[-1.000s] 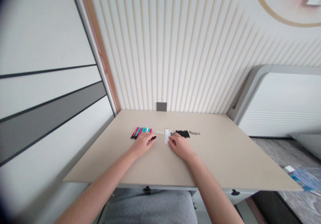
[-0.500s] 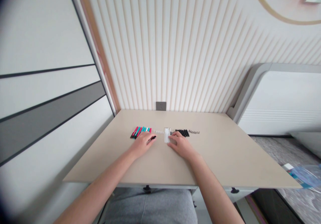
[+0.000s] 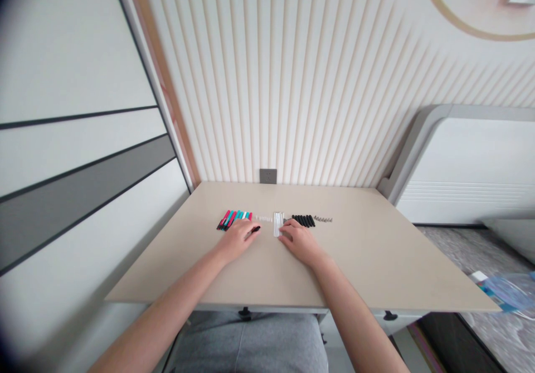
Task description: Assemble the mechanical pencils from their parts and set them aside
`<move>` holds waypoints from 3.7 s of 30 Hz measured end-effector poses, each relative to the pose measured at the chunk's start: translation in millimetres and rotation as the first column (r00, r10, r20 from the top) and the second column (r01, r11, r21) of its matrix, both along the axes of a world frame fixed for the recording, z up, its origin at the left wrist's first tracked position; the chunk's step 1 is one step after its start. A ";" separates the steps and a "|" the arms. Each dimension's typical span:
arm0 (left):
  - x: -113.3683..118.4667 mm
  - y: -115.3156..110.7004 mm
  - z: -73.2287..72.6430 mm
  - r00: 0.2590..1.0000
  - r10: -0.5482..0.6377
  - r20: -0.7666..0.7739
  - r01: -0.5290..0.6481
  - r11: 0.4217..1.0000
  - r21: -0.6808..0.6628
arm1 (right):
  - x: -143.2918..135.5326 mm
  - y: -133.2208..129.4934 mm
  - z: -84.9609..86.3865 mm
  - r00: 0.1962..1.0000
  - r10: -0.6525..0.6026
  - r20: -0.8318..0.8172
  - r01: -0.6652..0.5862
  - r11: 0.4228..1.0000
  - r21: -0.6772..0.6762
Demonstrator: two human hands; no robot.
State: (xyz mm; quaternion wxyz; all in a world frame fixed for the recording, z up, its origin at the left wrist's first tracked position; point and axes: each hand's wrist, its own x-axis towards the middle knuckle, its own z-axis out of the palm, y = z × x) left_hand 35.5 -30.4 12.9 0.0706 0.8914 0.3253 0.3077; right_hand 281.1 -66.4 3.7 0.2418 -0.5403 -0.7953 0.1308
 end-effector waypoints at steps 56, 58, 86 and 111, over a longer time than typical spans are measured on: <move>8.6 -1.2 -10.5 0.992 -0.057 -0.112 0.051 0.997 -0.057 | -30.4 -3.1 5.7 0.915 0.045 -0.401 0.051 0.973 0.225; 8.3 -1.7 -10.1 0.992 -0.055 -0.115 0.049 0.997 -0.051 | -28.4 -3.1 6.7 0.913 0.015 -0.408 0.087 0.969 0.230; 12.5 -10.9 -0.3 0.986 -0.069 -0.151 0.082 0.994 0.075 | -37.6 -9.2 7.8 0.977 0.051 -0.208 0.001 0.971 0.240; 9.4 -9.7 4.3 0.988 -0.152 -0.026 0.150 0.988 -0.042 | -30.8 -7.8 6.4 0.996 0.088 -0.015 -0.074 0.903 0.422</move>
